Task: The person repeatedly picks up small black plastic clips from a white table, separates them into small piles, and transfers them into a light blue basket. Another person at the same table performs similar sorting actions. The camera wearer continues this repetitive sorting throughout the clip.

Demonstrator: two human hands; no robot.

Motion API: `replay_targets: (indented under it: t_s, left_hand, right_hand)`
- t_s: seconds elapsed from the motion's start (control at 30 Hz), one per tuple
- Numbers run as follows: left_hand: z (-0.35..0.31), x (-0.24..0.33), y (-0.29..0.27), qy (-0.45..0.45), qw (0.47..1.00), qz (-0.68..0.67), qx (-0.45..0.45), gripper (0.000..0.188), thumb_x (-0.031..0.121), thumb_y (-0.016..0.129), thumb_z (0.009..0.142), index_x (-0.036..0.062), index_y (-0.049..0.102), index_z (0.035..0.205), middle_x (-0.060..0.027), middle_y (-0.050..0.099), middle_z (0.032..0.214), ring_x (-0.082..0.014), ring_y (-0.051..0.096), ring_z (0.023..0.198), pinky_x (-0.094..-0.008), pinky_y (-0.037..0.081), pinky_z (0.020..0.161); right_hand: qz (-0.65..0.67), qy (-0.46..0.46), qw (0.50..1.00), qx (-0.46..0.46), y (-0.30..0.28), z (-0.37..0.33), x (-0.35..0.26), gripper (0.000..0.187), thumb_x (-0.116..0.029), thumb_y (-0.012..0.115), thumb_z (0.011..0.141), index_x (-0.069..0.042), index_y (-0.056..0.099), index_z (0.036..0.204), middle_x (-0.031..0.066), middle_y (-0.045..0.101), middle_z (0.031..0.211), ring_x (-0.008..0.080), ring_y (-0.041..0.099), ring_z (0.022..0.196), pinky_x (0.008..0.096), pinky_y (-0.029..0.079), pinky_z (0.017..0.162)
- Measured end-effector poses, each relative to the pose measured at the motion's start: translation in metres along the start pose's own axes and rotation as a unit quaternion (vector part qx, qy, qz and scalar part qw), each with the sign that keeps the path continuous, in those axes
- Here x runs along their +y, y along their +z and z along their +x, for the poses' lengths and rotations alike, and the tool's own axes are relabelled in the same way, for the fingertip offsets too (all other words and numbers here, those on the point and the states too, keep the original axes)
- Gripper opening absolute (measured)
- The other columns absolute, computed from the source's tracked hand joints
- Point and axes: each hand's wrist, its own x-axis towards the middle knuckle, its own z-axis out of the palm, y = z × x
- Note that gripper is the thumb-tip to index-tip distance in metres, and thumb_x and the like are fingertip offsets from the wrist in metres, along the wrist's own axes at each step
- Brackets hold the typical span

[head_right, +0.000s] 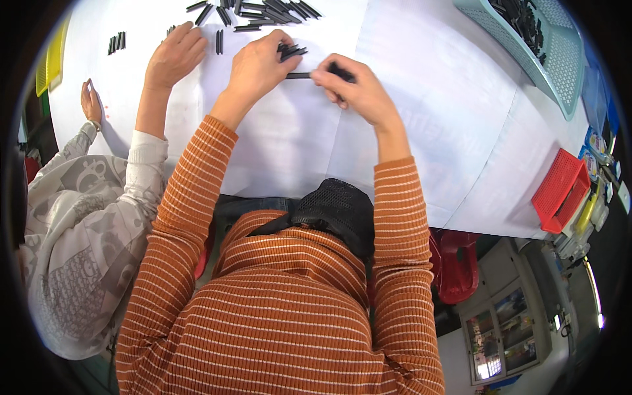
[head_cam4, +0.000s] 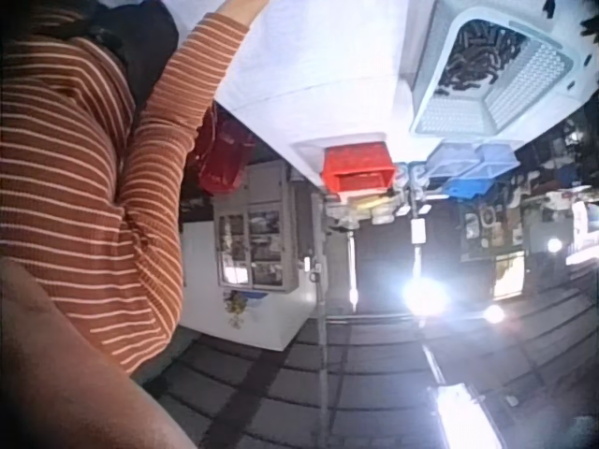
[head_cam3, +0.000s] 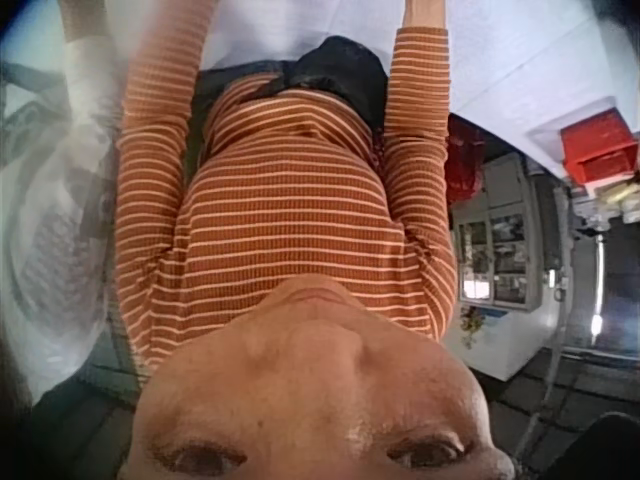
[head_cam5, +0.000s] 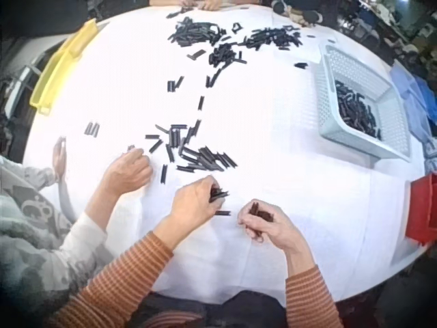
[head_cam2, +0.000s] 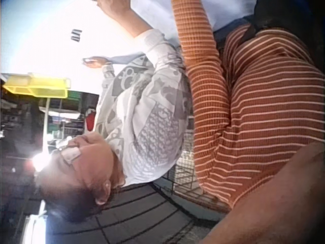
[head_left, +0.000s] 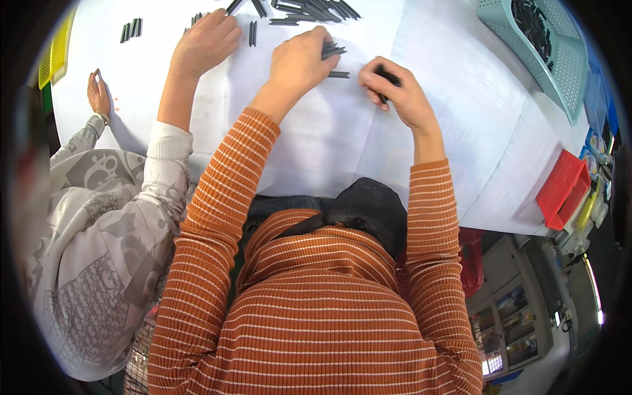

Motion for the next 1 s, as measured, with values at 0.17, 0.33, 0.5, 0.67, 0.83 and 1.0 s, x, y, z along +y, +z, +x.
replay_targets:
  t_s: [0.17, 0.33, 0.5, 0.67, 0.83, 1.0]
  left_hand:
    - [-0.016, -0.028, -0.025, -0.133, 0.931, -0.326, -0.093, 0.029, 0.028, 0.074, 0.084, 0.0069, 0.065, 0.102, -0.0004, 0.065, 0.076, -0.0158, 0.061, 0.067, -0.0310, 0.046, 0.059]
    - [-0.023, -0.025, -0.042, -0.166, 0.643, -0.729, -0.165, 0.022, 0.022, 0.066, 0.091, 0.0074, 0.060, 0.107, -0.0091, 0.064, 0.110, -0.0178, 0.063, 0.097, -0.0328, 0.051, 0.079]
    - [0.040, 0.037, -0.025, -0.218, 0.700, -0.662, -0.155, 0.026, 0.023, 0.061, 0.095, 0.0053, 0.060, 0.115, -0.0054, 0.064, 0.103, -0.0140, 0.061, 0.093, -0.0303, 0.049, 0.078]
    - [0.140, 0.184, -0.015, -0.061, 0.683, -0.699, -0.201, 0.017, 0.015, 0.061, 0.093, -0.0002, 0.058, 0.098, -0.0103, 0.061, 0.095, -0.0186, 0.062, 0.074, -0.0334, 0.056, 0.069]
    - [0.186, 0.276, -0.051, -0.041, 0.778, -0.619, -0.102, 0.017, 0.013, 0.058, 0.091, 0.0030, 0.065, 0.104, -0.0059, 0.066, 0.095, -0.0191, 0.062, 0.075, -0.0391, 0.053, 0.070]
    - [0.115, 0.206, -0.050, 0.177, 0.876, -0.402, 0.202, 0.017, 0.011, 0.063, 0.079, 0.0025, 0.071, 0.092, -0.0210, 0.064, 0.102, -0.0392, 0.058, 0.104, -0.0456, 0.048, 0.092]
  right_hand:
    - [-0.477, -0.057, 0.872, 0.099, 0.033, 0.019, 0.008, 0.016, -0.019, 0.060, 0.091, -0.007, 0.054, 0.099, 0.0090, 0.068, 0.076, 0.0268, 0.067, 0.065, 0.0394, 0.050, 0.058]
    - [-0.567, 0.021, 0.817, 0.100, 0.042, 0.022, 0.012, 0.017, -0.017, 0.057, 0.091, -0.008, 0.051, 0.105, 0.0120, 0.071, 0.083, 0.0344, 0.068, 0.073, 0.0445, 0.052, 0.064]
    - [-0.395, 0.011, 0.867, 0.304, -0.012, 0.005, -0.023, 0.021, -0.023, 0.057, 0.093, -0.006, 0.053, 0.106, 0.0175, 0.070, 0.090, 0.0387, 0.067, 0.083, 0.0458, 0.052, 0.072]
    - [-0.280, -0.045, 0.830, 0.479, -0.147, -0.008, -0.103, 0.026, -0.027, 0.069, 0.087, -0.003, 0.066, 0.096, 0.0062, 0.065, 0.069, 0.0126, 0.059, 0.060, 0.0289, 0.047, 0.055]
    - [-0.338, -0.055, 0.788, 0.512, -0.228, -0.009, -0.166, 0.056, -0.035, 0.071, 0.085, -0.002, 0.054, 0.127, 0.0175, 0.069, 0.101, 0.0260, 0.070, 0.079, 0.0321, 0.055, 0.060]
    - [-0.509, -0.242, 0.610, 0.557, -0.189, 0.008, -0.137, 0.040, -0.019, 0.069, 0.084, -0.009, 0.062, 0.122, 0.0128, 0.065, 0.100, 0.0241, 0.063, 0.093, 0.0366, 0.052, 0.081]
